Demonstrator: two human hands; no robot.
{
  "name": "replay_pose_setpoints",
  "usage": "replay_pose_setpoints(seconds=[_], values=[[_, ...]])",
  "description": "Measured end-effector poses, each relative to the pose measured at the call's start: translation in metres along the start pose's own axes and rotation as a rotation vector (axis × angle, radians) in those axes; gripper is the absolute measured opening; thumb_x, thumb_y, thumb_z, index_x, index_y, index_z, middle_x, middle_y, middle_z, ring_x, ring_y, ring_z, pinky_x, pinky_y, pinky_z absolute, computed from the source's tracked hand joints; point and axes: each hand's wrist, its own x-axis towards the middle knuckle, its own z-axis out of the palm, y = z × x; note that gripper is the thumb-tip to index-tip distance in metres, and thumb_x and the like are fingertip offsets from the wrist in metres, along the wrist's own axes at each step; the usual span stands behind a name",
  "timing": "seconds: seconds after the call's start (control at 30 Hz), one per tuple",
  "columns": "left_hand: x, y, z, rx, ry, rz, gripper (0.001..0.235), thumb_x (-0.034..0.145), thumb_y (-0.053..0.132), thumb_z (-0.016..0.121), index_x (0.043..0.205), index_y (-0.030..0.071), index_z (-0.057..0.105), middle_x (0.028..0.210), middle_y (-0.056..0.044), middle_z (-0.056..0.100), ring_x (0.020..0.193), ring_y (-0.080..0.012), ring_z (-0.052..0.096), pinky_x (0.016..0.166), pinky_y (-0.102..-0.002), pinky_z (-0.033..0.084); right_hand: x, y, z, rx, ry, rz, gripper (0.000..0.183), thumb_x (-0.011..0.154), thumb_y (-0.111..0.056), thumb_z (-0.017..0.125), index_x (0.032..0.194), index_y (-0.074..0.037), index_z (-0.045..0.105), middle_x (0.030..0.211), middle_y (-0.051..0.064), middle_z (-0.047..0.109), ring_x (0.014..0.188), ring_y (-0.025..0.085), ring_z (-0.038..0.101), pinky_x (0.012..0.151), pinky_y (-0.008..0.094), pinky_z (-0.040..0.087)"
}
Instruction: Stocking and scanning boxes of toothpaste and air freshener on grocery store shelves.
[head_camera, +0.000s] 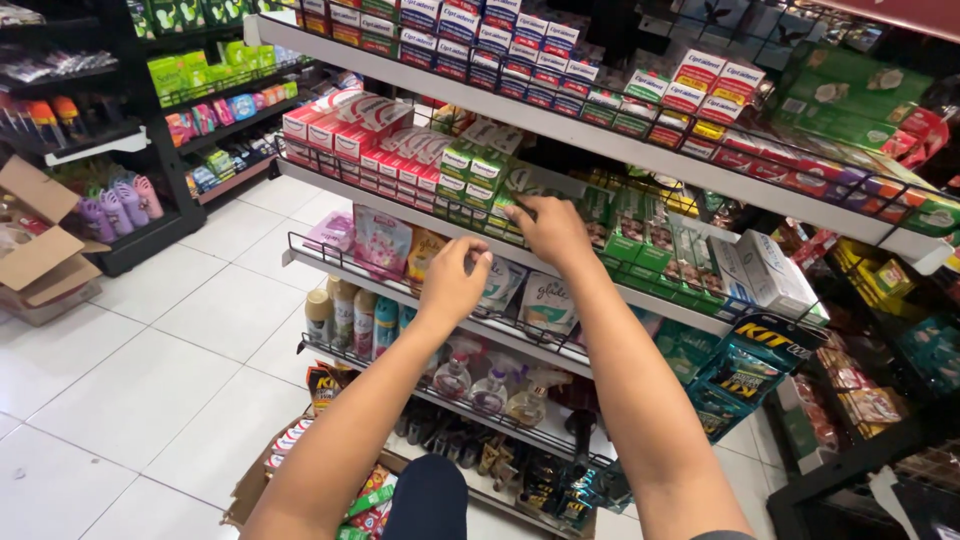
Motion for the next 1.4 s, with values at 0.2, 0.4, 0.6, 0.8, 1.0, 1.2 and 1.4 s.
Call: replay_pose_setpoints(seconds=[0.2, 0.4, 0.6, 0.8, 1.0, 1.2, 1.4], values=[[-0.001, -0.001, -0.002, -0.01, -0.009, -0.006, 0.019, 0.091, 0.018, 0.07, 0.103, 0.003, 0.069, 0.095, -0.012, 0.071, 0.089, -0.0275, 0.07, 0.081, -0.039, 0.055, -0.001, -0.001, -0.001, 0.01, 0.017, 0.053, 0.042, 0.092, -0.044, 0.069, 0.122, -0.014, 0.074, 0.109, 0.02, 0.074, 0.103, 0.04, 0.07, 0.09, 0.047, 0.054], [-0.003, -0.004, 0.002, -0.006, -0.006, -0.007, 0.019, 0.09, 0.018, 0.071, 0.103, 0.004, 0.069, 0.094, -0.012, 0.07, 0.089, -0.0277, 0.07, 0.081, -0.039, 0.054, -0.002, -0.001, -0.001, 0.012, 0.003, 0.068, 0.043, 0.092, -0.045, 0.068, 0.124, -0.017, 0.074, 0.109, 0.019, 0.074, 0.103, 0.039, 0.07, 0.089, 0.047, 0.054], [-0.004, 0.001, 0.002, -0.013, -0.006, -0.011, 0.019, 0.09, 0.019, 0.071, 0.103, 0.005, 0.07, 0.094, -0.011, 0.071, 0.089, -0.0274, 0.071, 0.082, -0.038, 0.055, -0.003, -0.004, -0.002, 0.012, 0.017, 0.072, 0.043, 0.091, -0.046, 0.069, 0.124, -0.019, 0.074, 0.108, 0.019, 0.074, 0.103, 0.039, 0.07, 0.088, 0.047, 0.054], [-0.004, 0.004, 0.002, 0.003, -0.006, -0.031, 0.02, 0.09, 0.02, 0.072, 0.104, 0.005, 0.071, 0.095, -0.011, 0.072, 0.089, -0.0274, 0.071, 0.082, -0.038, 0.055, 0.005, 0.02, 0.01, 0.016, 0.026, 0.044, 0.054, 0.093, -0.048, 0.066, 0.135, -0.013, 0.064, 0.126, 0.019, 0.068, 0.117, 0.04, 0.063, 0.097, 0.047, 0.049], [-0.006, 0.01, 0.0, 0.014, -0.01, -0.01, 0.021, 0.09, 0.021, 0.071, 0.104, 0.006, 0.071, 0.096, -0.01, 0.072, 0.091, -0.0279, 0.071, 0.082, -0.039, 0.055, 0.013, 0.045, 0.022, 0.222, 0.128, -0.037, 0.051, 0.096, -0.027, 0.061, 0.141, -0.005, 0.055, 0.128, 0.024, 0.066, 0.123, 0.041, 0.061, 0.103, 0.045, 0.048], [-0.004, 0.033, -0.006, 0.064, -0.055, -0.014, 0.021, 0.092, 0.021, 0.07, 0.107, 0.007, 0.069, 0.099, -0.009, 0.07, 0.091, -0.0288, 0.071, 0.08, -0.041, 0.055, -0.023, 0.017, -0.004, 0.393, 0.324, -0.102, 0.041, 0.087, -0.004, 0.05, 0.125, -0.004, 0.065, 0.123, 0.018, 0.073, 0.117, 0.033, 0.071, 0.099, 0.035, 0.052], [0.014, 0.045, -0.005, 0.329, -0.059, 0.23, 0.021, 0.094, 0.019, 0.07, 0.114, 0.012, 0.068, 0.113, -0.007, 0.065, 0.097, -0.0318, 0.068, 0.08, -0.045, 0.055, -0.091, -0.004, -0.007, 0.744, 0.467, -0.304, 0.033, 0.092, 0.005, 0.049, 0.12, -0.002, 0.067, 0.136, 0.014, 0.067, 0.128, 0.034, 0.066, 0.109, 0.039, 0.052]])
